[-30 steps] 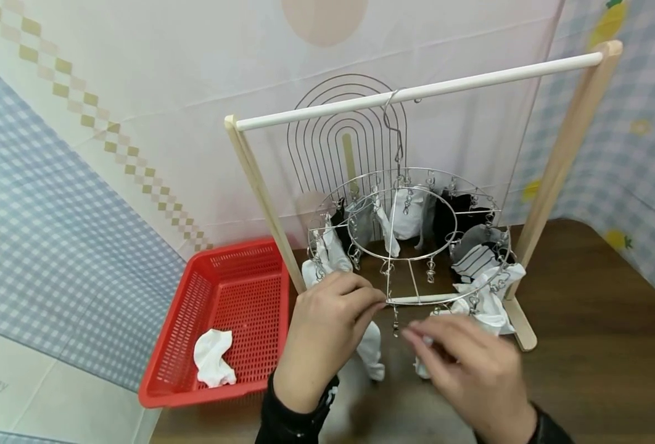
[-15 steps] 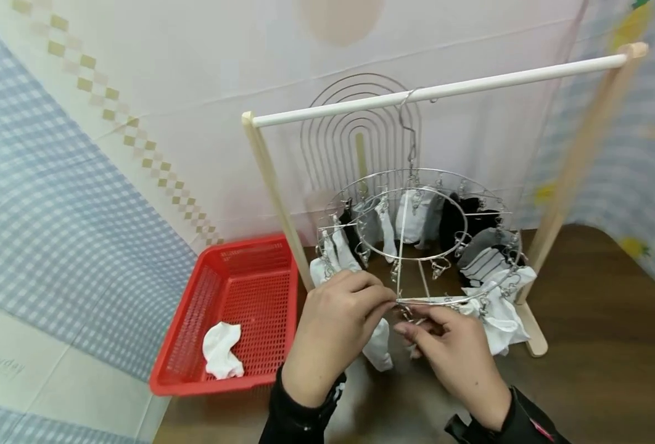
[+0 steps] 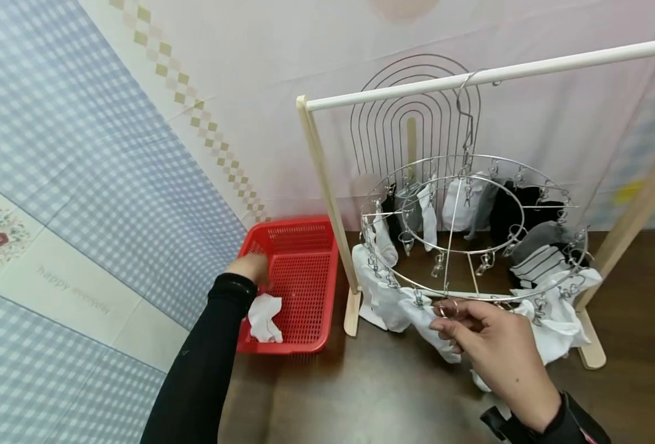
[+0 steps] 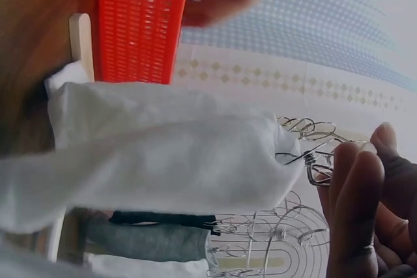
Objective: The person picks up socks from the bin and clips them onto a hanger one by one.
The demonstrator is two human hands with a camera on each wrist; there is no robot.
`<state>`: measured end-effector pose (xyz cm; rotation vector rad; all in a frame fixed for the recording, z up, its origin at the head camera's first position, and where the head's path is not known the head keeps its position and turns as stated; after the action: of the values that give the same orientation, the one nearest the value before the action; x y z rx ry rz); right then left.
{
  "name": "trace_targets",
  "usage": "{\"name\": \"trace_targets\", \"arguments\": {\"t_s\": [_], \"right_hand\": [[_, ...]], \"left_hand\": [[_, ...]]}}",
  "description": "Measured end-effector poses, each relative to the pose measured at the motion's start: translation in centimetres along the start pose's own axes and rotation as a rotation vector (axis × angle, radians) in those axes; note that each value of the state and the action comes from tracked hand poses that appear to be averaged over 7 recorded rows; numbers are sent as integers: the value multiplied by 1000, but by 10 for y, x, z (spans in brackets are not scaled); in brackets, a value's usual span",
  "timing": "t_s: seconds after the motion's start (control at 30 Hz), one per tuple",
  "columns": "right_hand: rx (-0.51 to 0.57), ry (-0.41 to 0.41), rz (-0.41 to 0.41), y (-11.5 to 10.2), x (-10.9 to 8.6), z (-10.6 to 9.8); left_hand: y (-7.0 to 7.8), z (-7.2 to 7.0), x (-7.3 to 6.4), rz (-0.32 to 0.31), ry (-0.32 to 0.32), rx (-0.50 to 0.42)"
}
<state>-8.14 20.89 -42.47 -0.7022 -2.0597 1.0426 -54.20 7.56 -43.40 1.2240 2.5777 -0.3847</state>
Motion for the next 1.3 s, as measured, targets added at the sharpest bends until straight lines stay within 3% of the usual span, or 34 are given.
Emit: {"name": "trace_targets", "arguments": {"t_s": [0.07, 0.13, 0.17, 0.23, 0.3, 0.37, 0.47, 0.57, 0.67, 0.77, 0.87, 0.93, 1.07, 1.17, 1.3], "right_hand": [[-16, -6, 6, 0, 0, 3], [-10, -14, 1, -2, 0, 8], [-5, -15, -2, -4, 0, 10], [14, -19, -9, -6, 0, 15], [28, -14, -16, -9, 0, 18], [29, -7, -20, -11, -1, 18], [28, 2, -32, -12, -2, 16], [47, 5, -54, -14, 0, 14], [41, 28, -77, -17, 3, 12], [34, 60, -92, -19, 5, 8], [59, 55, -88, -18, 7, 8], [88, 44, -81, -18, 8, 9], [136, 36, -77, -21, 9, 10], [164, 49, -73, -21, 8, 8], [208, 62, -60, -19, 9, 6]], "left_hand": [[-31, 40, 29, 9, -94, 76], [-51, 66, 44, 25, -135, 124], [-56, 72, 45, 23, -150, 124], [-56, 68, 33, 51, -145, 105], [-45, 46, 5, 50, -125, 33], [-26, 15, -30, 104, -50, -57], [18, -37, -95, 259, 99, -209], [71, -73, -164, 493, 223, -308], [129, -90, -216, 717, 306, -346], [183, -90, -243, 909, 388, -318], [227, -77, -246, 1030, 399, -267], [249, -68, -239, 1059, 386, -260], [272, -55, -217, 991, 381, -278], [276, -49, -203, 904, 393, -298], [276, -47, -197, 834, 432, -302]]}}
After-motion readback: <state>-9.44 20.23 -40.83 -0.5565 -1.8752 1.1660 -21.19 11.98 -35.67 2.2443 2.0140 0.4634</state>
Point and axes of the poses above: each hand's wrist, its own x-axis towards the middle knuckle, its own z-axis out of the palm, y = z × x, the point moved 10 cm from there along x, towards the middle knuckle, and after that the axes turned 1 degree about -y, right-handed, at the moved point
